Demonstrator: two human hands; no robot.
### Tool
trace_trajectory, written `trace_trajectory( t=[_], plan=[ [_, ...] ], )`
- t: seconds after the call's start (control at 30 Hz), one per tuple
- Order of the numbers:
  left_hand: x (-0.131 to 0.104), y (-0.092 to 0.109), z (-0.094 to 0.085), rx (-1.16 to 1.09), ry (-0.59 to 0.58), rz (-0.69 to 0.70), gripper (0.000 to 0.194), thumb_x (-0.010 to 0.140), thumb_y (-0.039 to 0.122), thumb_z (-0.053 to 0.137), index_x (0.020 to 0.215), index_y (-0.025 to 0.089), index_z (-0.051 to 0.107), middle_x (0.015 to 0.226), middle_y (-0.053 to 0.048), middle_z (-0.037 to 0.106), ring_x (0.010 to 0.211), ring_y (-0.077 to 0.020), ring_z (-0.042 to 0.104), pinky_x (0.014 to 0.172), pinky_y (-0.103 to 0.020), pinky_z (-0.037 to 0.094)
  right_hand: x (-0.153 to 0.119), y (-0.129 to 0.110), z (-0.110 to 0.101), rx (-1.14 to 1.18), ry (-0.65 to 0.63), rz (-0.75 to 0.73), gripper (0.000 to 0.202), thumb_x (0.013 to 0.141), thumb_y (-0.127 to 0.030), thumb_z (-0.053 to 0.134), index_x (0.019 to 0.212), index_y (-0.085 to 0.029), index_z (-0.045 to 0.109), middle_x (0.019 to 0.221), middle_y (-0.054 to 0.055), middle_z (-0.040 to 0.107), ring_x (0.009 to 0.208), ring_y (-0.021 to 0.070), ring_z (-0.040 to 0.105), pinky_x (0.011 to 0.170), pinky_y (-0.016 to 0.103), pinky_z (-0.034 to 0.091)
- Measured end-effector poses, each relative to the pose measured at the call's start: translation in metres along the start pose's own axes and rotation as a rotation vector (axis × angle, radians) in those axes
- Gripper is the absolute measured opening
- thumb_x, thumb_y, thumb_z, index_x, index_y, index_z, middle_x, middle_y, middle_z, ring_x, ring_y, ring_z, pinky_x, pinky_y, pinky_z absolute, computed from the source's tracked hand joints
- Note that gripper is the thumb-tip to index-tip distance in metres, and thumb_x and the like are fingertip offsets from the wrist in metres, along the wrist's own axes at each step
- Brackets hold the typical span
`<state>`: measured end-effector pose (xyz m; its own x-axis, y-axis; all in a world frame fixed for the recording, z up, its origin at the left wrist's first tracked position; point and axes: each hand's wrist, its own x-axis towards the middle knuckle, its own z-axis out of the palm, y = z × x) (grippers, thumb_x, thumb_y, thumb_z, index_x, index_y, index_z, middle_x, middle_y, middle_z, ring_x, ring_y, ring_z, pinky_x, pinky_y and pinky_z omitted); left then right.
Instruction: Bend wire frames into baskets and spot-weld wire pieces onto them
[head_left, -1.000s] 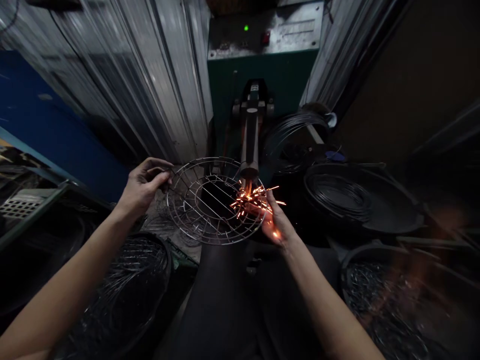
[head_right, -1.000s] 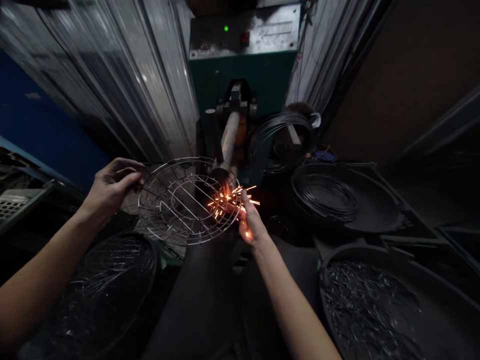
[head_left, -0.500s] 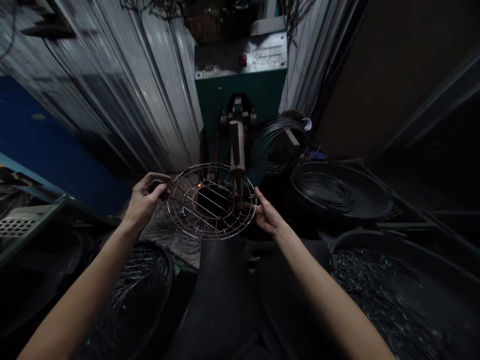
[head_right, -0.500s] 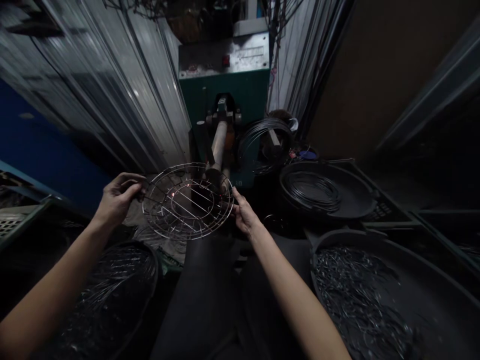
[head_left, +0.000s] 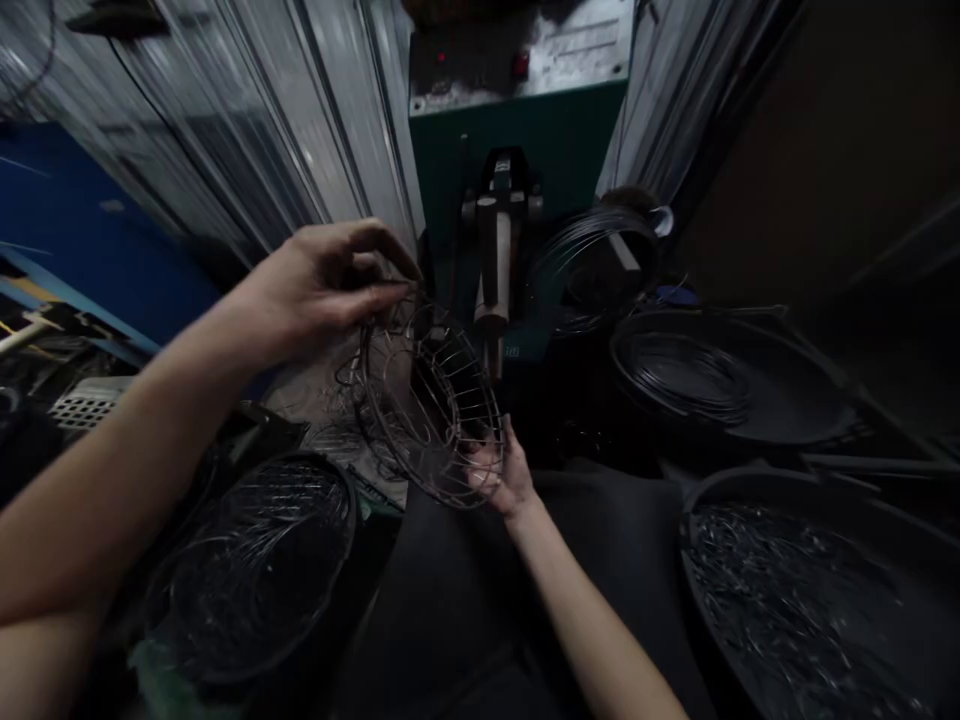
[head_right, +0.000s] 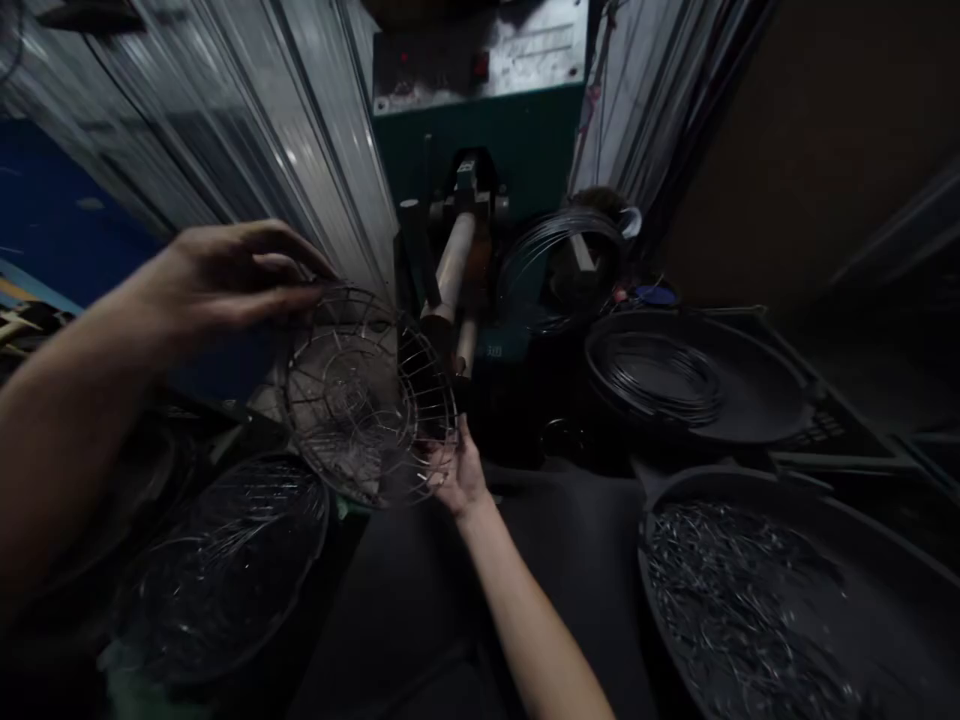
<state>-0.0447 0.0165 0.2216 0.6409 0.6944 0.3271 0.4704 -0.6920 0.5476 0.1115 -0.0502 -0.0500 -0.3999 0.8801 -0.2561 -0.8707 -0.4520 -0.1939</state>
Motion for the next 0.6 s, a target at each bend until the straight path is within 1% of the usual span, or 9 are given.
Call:
trace_trajectory(
  t=[0.1,0.2,0.3,0.37,0.4,0.43,0.5,0.57,0.6],
  plan=[
    [0.003,0.013,-0.003,-0.007,-0.124,-0.060,0.034,0.079,0.031,0.059,0.098,0.003,0.059,0.077,0.004,0.061,0.070,-0.0027,0.056,0.061,-0.015,0.044,-0.014,0.028,-0.001,0.015,-0.004,0.050,0.052,0.089,-0.063,0.031,0.102,-0.021,0.058,0.085,0.006,0.071,0.063,0.0157,0.065,0.049,0.024,0.048],
    [-0.028,0.005,0.018,-0.138,-0.111,-0.200,0.032,0.080,0.027,0.061,0.101,0.003,0.056,0.073,0.003,0.060,0.063,-0.0017,0.054,0.057,-0.014,0.042,-0.050,0.027,-0.026,-0.199,0.136,0.047,0.053,0.084,-0.067,0.039,0.099,-0.020,0.058,0.082,0.007,0.070,0.061,0.0167,0.064,0.051,0.027,0.048],
    [-0.077,-0.011,0.066,-0.278,-0.016,-0.357,0.031,0.080,0.031,0.064,0.103,0.010,0.056,0.070,0.003,0.060,0.058,-0.0041,0.055,0.053,-0.014,0.044,-0.103,0.001,-0.056,-0.711,0.505,-0.110,0.051,0.078,-0.065,0.051,0.104,-0.021,0.055,0.083,0.007,0.069,0.065,0.0193,0.064,0.059,0.032,0.050],
    [-0.104,-0.012,0.109,-0.285,0.040,-0.421,0.031,0.080,0.035,0.065,0.103,0.015,0.057,0.073,0.001,0.062,0.063,-0.0084,0.059,0.056,-0.018,0.048,-0.135,-0.016,-0.060,-1.112,0.792,-0.295,0.053,0.073,-0.058,0.061,0.112,-0.022,0.051,0.084,0.005,0.068,0.073,0.0223,0.065,0.071,0.037,0.050],
    [-0.114,-0.009,0.129,-0.276,0.027,-0.432,0.030,0.081,0.036,0.064,0.103,0.016,0.058,0.077,0.000,0.063,0.067,-0.0100,0.061,0.060,-0.019,0.049,-0.146,-0.021,-0.054,-1.284,0.857,-0.384,0.054,0.073,-0.055,0.063,0.114,-0.023,0.050,0.087,0.006,0.068,0.079,0.0235,0.065,0.076,0.038,0.049],
    [-0.120,-0.004,0.148,-0.272,-0.002,-0.427,0.028,0.082,0.036,0.063,0.103,0.018,0.058,0.083,0.000,0.065,0.071,-0.0111,0.062,0.065,-0.021,0.050,-0.153,-0.022,-0.045,-1.422,0.838,-0.452,0.053,0.074,-0.053,0.063,0.114,-0.022,0.050,0.092,0.007,0.068,0.084,0.0239,0.064,0.080,0.039,0.048],
    [-0.124,0.007,0.175,-0.294,-0.108,-0.389,0.027,0.086,0.034,0.059,0.108,0.020,0.057,0.093,0.000,0.066,0.080,-0.0125,0.064,0.075,-0.023,0.050,-0.156,-0.013,-0.020,-1.577,0.620,-0.501,0.043,0.078,-0.050,0.060,0.109,-0.022,0.054,0.099,0.008,0.067,0.089,0.0225,0.063,0.081,0.036,0.048],
    [-0.123,0.015,0.186,-0.350,-0.229,-0.363,0.027,0.091,0.033,0.051,0.115,0.021,0.054,0.100,0.000,0.066,0.084,-0.0129,0.065,0.080,-0.023,0.049,-0.149,0.004,0.001,-1.584,0.424,-0.455,0.035,0.078,-0.048,0.060,0.099,-0.020,0.056,0.094,0.007,0.067,0.083,0.0197,0.063,0.074,0.031,0.049],
    [-0.123,0.016,0.187,-0.378,-0.275,-0.362,0.028,0.093,0.032,0.047,0.117,0.021,0.053,0.103,-0.001,0.066,0.086,-0.0129,0.065,0.081,-0.023,0.048,-0.145,0.013,0.008,-1.557,0.388,-0.429,0.032,0.078,-0.047,0.061,0.095,-0.020,0.056,0.089,0.005,0.067,0.078,0.0183,0.063,0.070,0.029,0.050]
  ],
)
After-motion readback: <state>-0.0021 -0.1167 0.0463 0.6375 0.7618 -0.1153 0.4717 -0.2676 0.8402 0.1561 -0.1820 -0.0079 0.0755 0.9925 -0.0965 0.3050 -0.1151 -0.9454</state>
